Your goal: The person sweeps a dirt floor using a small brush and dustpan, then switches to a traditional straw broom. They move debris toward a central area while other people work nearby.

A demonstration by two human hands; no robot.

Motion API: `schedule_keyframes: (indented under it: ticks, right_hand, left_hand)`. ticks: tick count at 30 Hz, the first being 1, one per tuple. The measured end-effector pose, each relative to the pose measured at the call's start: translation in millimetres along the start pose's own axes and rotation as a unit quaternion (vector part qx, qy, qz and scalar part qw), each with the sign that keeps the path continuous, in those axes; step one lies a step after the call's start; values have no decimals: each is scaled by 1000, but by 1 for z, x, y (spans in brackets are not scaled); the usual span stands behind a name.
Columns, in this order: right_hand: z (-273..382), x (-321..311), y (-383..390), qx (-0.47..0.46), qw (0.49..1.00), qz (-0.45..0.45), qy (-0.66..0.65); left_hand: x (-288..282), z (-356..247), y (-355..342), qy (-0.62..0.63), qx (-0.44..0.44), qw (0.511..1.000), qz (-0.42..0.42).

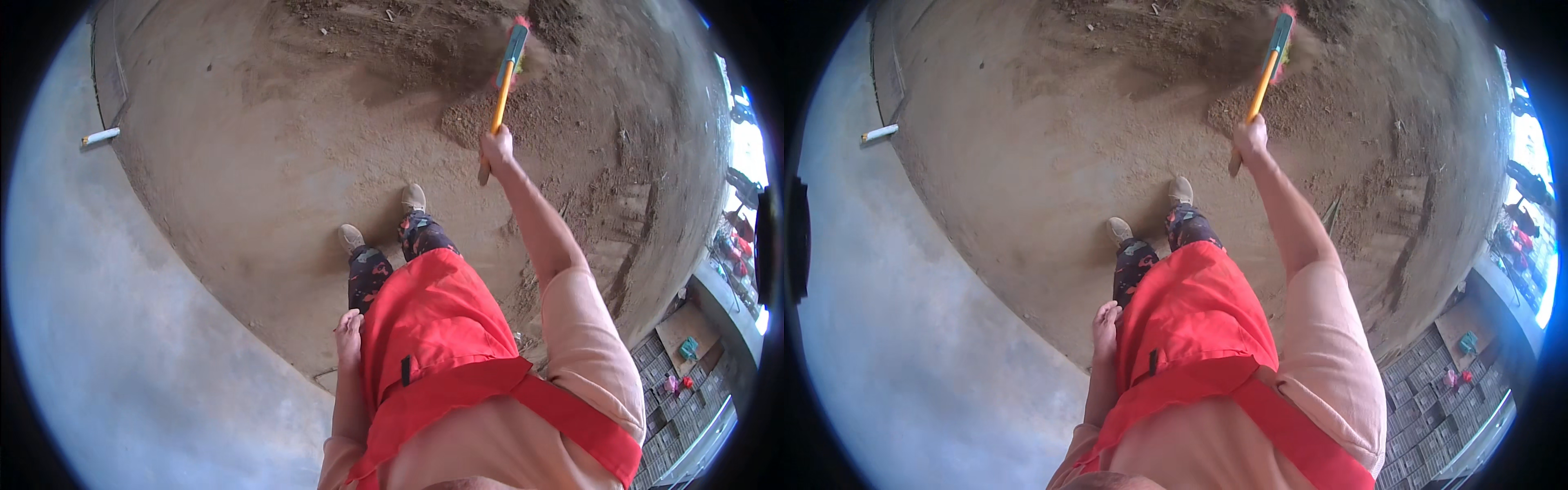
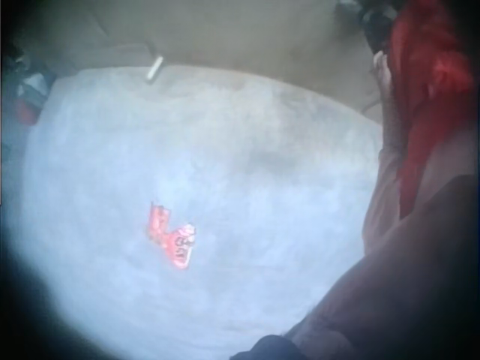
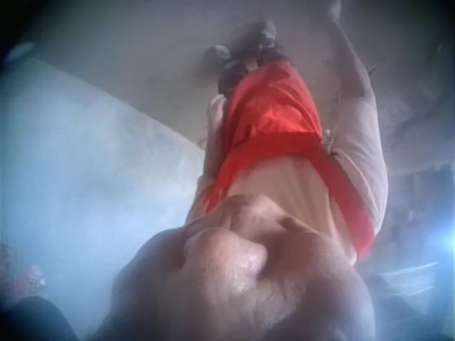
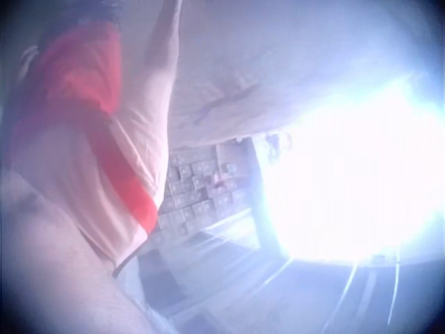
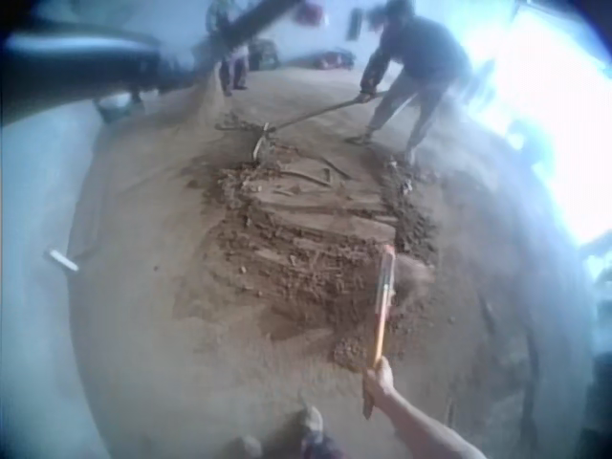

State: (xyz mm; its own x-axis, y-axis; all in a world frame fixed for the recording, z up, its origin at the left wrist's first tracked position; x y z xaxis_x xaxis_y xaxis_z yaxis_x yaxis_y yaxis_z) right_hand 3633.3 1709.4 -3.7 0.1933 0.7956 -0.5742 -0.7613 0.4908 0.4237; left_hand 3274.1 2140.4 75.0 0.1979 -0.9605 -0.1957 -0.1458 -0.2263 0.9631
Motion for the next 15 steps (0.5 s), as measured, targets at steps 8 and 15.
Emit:
schedule_keyframes:
  ticks: [8, 15]
  right_hand:
    - [13, 41, 171, 182, 912, 283, -235]
    - [-19, 90, 140, 219, 912, 264, -226]
  left_hand:
    - [-9, 4, -15, -59, 4, 998, 7]
    - [-16, -45, 16, -47, -50, 997, -19]
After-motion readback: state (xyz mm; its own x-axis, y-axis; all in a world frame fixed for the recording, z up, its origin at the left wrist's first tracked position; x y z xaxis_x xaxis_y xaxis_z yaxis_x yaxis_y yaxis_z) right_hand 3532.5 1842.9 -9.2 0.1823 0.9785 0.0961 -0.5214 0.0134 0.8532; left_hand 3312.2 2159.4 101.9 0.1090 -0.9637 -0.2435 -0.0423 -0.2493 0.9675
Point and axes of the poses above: each hand's wrist, its own y-axis away from the middle knuckle, its own x-axis out of the palm, z = x × y, the point moved 4 cm from there along -y, towards the middle knuckle, and after that the axes turned 14 degrees about -x, right-handed, at the moved point
